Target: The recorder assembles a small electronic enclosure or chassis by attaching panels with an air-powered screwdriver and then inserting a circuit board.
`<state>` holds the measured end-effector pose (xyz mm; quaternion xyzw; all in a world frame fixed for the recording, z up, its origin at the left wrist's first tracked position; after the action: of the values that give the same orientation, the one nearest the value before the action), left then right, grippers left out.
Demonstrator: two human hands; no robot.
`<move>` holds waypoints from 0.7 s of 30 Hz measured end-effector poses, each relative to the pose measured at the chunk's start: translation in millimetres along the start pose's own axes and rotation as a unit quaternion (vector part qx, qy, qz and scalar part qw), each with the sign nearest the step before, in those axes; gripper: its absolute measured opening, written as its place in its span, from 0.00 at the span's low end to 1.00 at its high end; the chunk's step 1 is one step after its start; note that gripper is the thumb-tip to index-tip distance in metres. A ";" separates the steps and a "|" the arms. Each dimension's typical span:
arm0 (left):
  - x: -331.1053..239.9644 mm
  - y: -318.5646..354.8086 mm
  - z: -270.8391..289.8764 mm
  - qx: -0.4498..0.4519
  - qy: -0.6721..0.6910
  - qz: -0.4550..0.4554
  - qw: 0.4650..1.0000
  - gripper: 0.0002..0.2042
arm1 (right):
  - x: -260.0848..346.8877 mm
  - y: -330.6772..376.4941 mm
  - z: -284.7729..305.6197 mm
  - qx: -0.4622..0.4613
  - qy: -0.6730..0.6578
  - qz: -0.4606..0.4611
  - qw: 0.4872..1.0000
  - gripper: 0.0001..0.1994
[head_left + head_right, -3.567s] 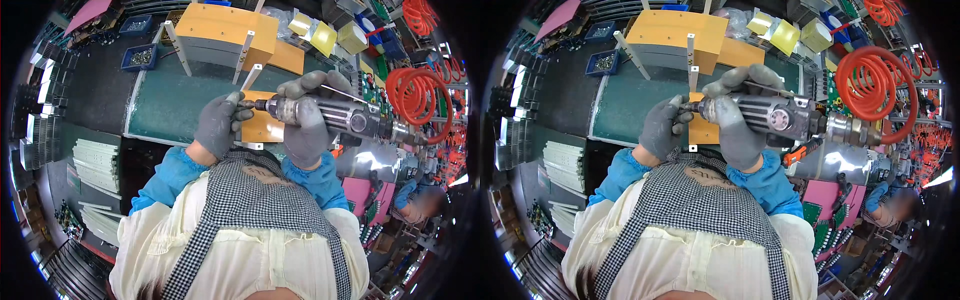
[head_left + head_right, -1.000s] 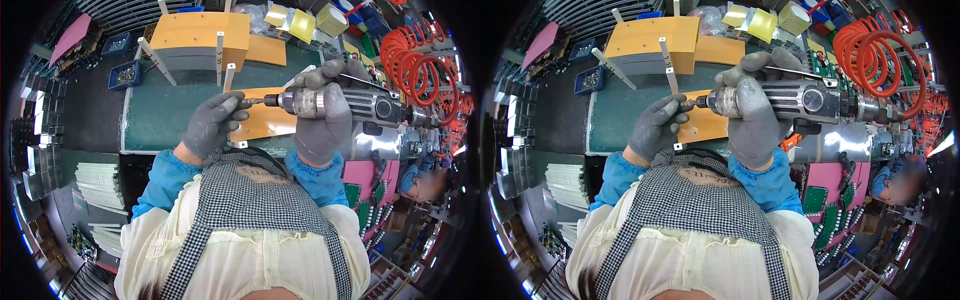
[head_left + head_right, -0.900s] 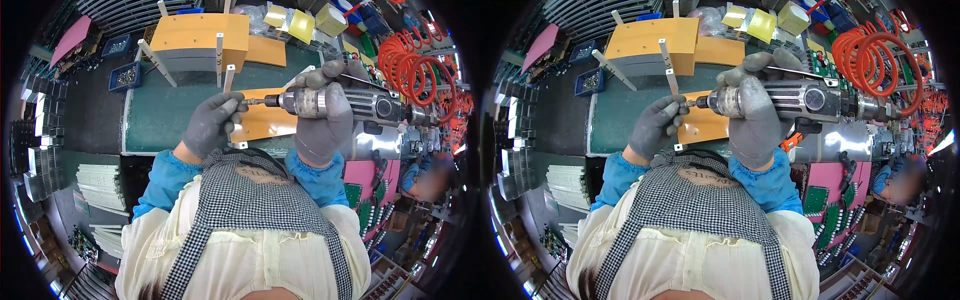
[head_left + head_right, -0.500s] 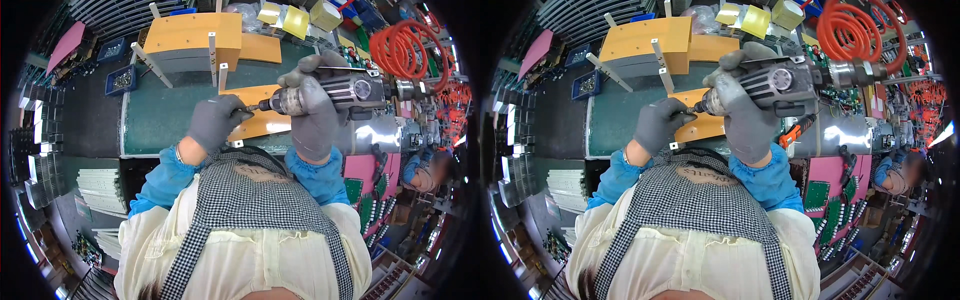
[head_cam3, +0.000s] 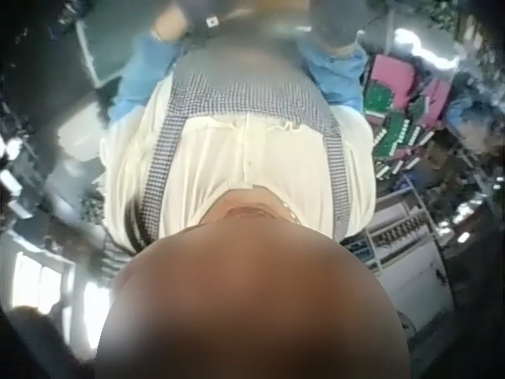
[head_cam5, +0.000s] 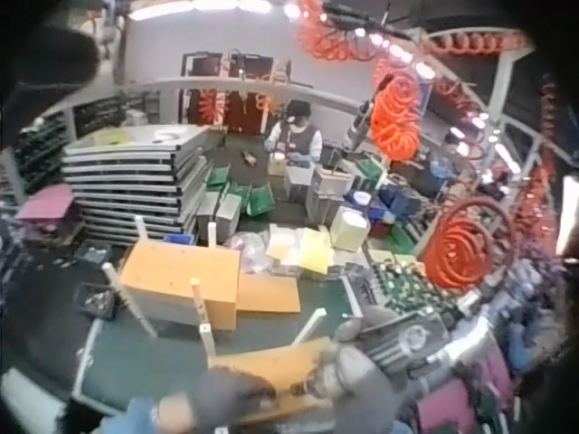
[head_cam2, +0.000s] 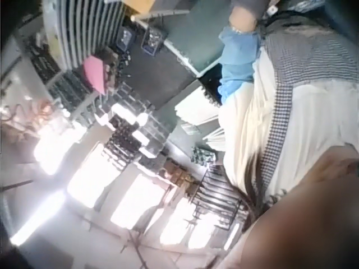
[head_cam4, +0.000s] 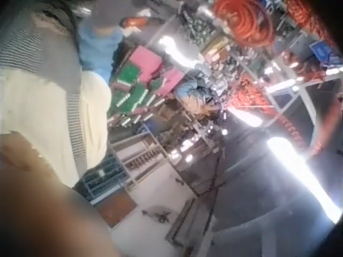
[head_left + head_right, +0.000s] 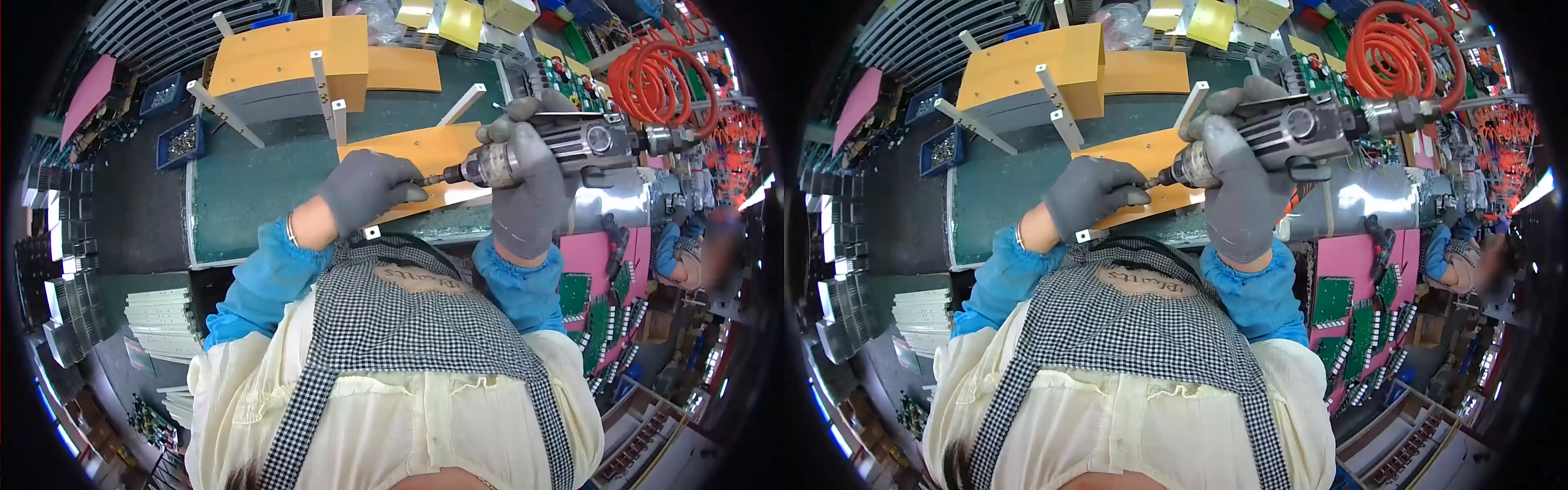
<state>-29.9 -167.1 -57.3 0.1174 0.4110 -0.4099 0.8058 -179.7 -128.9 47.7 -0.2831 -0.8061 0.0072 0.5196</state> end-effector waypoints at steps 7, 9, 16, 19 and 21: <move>12.9 -10.6 -29.9 0.081 -0.009 0.023 0.996 0.10 | -5.0 26.4 0.5 0.030 0.216 0.000 0.976 0.23; 18.0 -10.1 -29.9 0.077 -0.003 0.050 0.996 0.10 | -13.3 28.9 -3.9 0.060 0.195 -0.021 0.979 0.23; 21.8 -8.6 -29.6 0.079 0.017 0.074 0.994 0.10 | -21.3 32.2 -1.0 0.027 0.196 -0.037 0.980 0.24; 17.8 -8.5 -27.8 0.064 0.002 0.043 0.997 0.10 | -19.7 29.8 -0.3 0.018 0.186 -0.014 0.982 0.21; 14.7 -7.8 -26.8 0.053 -0.003 0.023 0.998 0.10 | -21.7 27.3 -2.0 0.033 0.226 -0.011 0.974 0.24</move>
<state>-46.2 -166.2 -84.3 0.1682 0.3832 -0.4129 0.8089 -159.2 -116.6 22.2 -0.2518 -0.6700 -0.0363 0.6974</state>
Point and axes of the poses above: each hand's wrist, its own y-axis away from the middle knuckle, its own z-axis out of the back of the hand, x = y × z, the point moved 10 cm from there along -y, towards the middle knuckle
